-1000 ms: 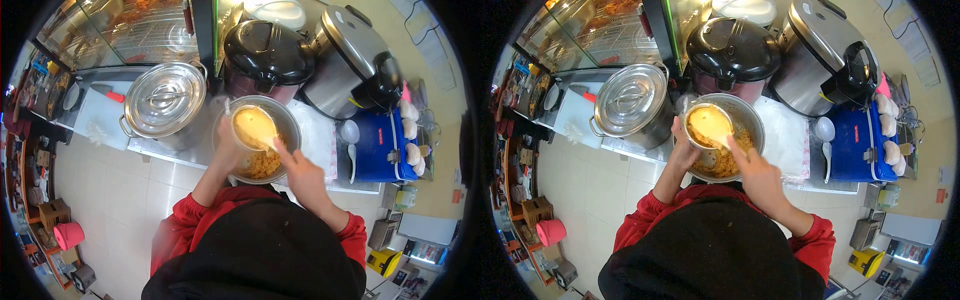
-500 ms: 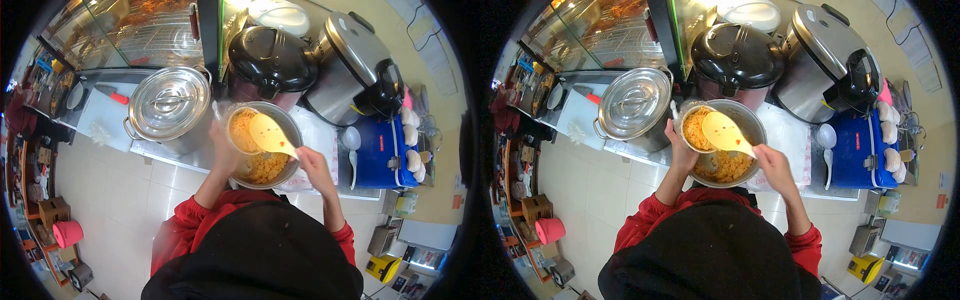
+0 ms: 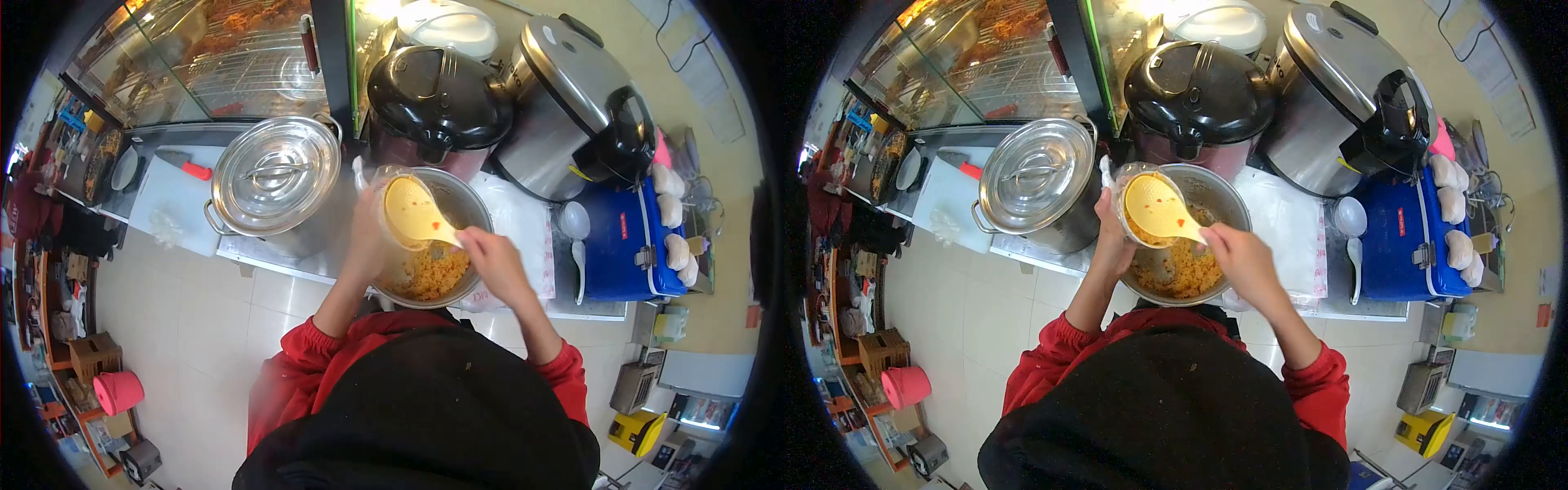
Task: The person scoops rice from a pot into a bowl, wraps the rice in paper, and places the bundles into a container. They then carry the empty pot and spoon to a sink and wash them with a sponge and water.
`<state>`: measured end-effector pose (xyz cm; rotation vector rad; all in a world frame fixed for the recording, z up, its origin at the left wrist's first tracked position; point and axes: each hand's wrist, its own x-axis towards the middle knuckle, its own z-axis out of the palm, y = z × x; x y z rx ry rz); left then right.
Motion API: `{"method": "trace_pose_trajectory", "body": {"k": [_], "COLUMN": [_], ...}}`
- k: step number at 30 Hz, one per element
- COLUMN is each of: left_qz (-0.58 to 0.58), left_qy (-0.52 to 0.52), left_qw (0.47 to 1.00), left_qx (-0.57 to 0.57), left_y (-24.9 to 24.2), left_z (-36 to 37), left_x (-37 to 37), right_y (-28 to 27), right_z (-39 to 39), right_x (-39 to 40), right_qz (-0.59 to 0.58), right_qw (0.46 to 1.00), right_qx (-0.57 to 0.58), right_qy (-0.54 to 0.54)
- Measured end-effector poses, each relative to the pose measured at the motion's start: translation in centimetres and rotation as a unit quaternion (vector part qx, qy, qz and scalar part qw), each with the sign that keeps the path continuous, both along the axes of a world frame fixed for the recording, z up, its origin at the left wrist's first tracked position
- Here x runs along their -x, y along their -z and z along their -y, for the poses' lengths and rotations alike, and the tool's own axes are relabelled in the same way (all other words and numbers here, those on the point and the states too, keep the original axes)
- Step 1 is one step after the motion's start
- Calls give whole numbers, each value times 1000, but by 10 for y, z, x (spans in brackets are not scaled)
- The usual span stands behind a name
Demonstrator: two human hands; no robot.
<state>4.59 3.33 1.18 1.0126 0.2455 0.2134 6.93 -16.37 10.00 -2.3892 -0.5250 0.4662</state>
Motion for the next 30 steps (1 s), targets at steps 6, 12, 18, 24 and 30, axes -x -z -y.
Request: {"method": "trace_pose_trajectory", "body": {"k": [6,12,18,24,30], "left_qz": [-41,-10,-9,-7,-10], "left_qy": [11,-8,-92,-29,-26], "left_qw": [996,997,959,999,995], "left_qx": [-72,-70,-268,-30,-96], "left_y": [7,-3,15,3,18], "left_z": [1,-2,-5,-2,-9], "left_x": [8,19,25,33,36], "right_y": [21,0,12,26,20], "right_z": [4,21,14,16,27], "right_x": [-14,-22,-2,-12,-28], "right_qz": [-6,-143,-345,-294,-360], "right_qw": [997,977,923,941,914], "right_qx": [2,-146,-162,-166,-185], "right_qy": [-78,-56,-52,-33,13]}}
